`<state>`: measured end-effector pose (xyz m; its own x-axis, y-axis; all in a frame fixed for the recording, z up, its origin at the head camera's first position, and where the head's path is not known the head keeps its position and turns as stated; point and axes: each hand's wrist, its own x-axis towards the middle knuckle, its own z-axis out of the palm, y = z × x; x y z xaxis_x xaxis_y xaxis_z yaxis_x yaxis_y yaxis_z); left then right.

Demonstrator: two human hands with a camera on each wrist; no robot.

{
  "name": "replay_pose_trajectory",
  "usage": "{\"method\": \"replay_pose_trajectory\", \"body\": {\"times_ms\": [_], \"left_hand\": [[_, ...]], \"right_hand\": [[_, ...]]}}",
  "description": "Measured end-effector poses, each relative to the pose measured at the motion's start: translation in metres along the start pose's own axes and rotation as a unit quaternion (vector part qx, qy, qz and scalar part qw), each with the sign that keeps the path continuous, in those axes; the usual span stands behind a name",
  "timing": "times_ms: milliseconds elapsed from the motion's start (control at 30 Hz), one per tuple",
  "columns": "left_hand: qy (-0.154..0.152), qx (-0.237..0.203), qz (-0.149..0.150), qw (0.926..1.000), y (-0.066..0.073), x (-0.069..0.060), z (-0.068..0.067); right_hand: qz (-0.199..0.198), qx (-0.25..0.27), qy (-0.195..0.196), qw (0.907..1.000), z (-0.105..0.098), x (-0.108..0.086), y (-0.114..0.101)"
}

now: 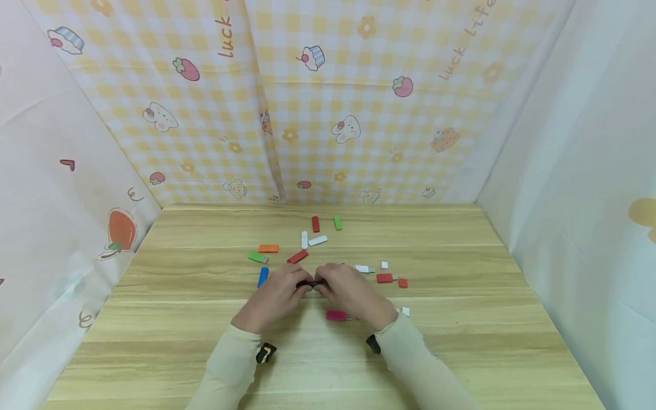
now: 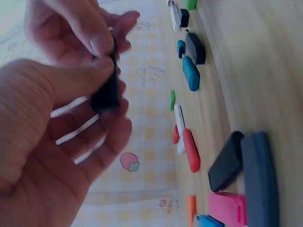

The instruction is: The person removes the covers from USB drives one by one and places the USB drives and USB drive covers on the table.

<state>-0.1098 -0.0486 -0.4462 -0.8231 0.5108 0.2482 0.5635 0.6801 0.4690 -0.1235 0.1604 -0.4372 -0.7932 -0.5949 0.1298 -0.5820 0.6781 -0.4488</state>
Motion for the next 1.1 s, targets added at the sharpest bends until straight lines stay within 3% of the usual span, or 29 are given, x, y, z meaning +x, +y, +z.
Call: {"method": "replay_pose_trajectory", "body": {"times_ms": [100,167,267,367,500,733,967,1100], "left_hand": [[-0.018,-0.028,-0.005,0.9994,-0.009,-0.003,-0.004],[-0.02,-0.04,-0.046,0.9979,-0.018,-0.008,-0.01],[0.002,-0.048,-0.124,0.9911,-0.034,-0.017,-0.025],[0.024,-0.051,-0.155,0.9863,-0.045,-0.021,-0.038],[0.006,-0.06,-0.136,0.9889,-0.044,-0.017,-0.039],[-0.027,-0.067,-0.131,0.9887,-0.026,-0.015,-0.017],[-0.069,-0.071,-0.121,0.9876,-0.013,-0.02,0.002],[-0.098,-0.064,-0.105,0.9876,-0.005,-0.026,0.013]], "right_hand": [[-0.028,-0.001,0.005,0.9996,-0.003,-0.005,0.008],[-0.027,-0.009,0.023,0.9993,-0.007,-0.013,0.02],[0.016,-0.027,0.062,0.9976,-0.019,-0.03,0.039],[0.059,-0.035,0.084,0.9941,-0.03,-0.044,0.052],[0.073,-0.016,0.053,0.9958,-0.035,-0.044,0.05],[0.073,0.005,0.017,0.9972,-0.023,-0.035,0.034],[0.096,0.012,-0.026,0.9949,-0.01,-0.037,0.023],[0.08,0.005,-0.052,0.9954,-0.003,-0.041,0.015]]}}
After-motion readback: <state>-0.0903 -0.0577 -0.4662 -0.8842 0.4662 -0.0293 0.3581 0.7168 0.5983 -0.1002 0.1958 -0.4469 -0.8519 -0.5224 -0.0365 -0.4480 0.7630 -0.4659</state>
